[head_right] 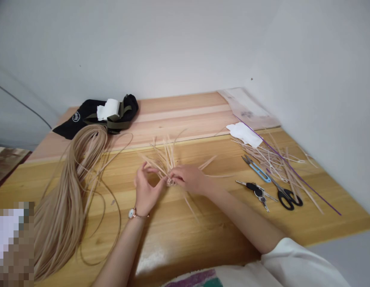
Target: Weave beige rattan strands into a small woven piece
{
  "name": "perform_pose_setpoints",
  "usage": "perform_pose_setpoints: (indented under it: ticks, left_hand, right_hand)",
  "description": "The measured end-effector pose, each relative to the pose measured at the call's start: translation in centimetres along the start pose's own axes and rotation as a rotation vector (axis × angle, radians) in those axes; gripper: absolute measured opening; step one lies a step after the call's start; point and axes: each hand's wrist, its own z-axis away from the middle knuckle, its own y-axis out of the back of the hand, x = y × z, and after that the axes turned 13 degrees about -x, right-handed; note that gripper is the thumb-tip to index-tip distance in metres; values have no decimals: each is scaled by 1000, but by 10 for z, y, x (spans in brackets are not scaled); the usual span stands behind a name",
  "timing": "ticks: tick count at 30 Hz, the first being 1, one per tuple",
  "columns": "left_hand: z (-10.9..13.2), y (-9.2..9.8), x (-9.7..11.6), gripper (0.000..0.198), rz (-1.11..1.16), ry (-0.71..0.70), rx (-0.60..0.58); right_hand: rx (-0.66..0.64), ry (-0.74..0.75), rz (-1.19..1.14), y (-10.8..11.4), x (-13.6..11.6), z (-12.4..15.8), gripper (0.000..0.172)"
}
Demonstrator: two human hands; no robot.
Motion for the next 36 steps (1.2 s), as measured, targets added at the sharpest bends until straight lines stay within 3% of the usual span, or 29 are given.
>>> perform_pose_setpoints:
  ticks: [2,4,7,13,22,27,36]
  left_hand:
    - [0,6,3,44,-160,-120,-22]
    - [-2,10,4,22,-222,-280,-205]
    - [-3,9,4,17,-223,-364,-406]
    - [-5,8,6,15,-227,-382,-434]
    - [-7,11,16,11,-178,-434,-445]
    - [-7,9,18,5,-132,-399,-499]
    - [-11,8,22,16,-37,-150,-596]
  right_hand:
    - [-22,1,70,1,-1,0,19]
    - [-24,-20,99,2,-1,0,18]
    - [-3,-46,67,2,-1,0,16]
    - [37,-23,-102,6,-2,4,9]
    - [7,54,-674,6,18,-2,8]
    - [39,46,-687,-1,22,-6,6]
    - [5,69,-576,4,16,1,11]
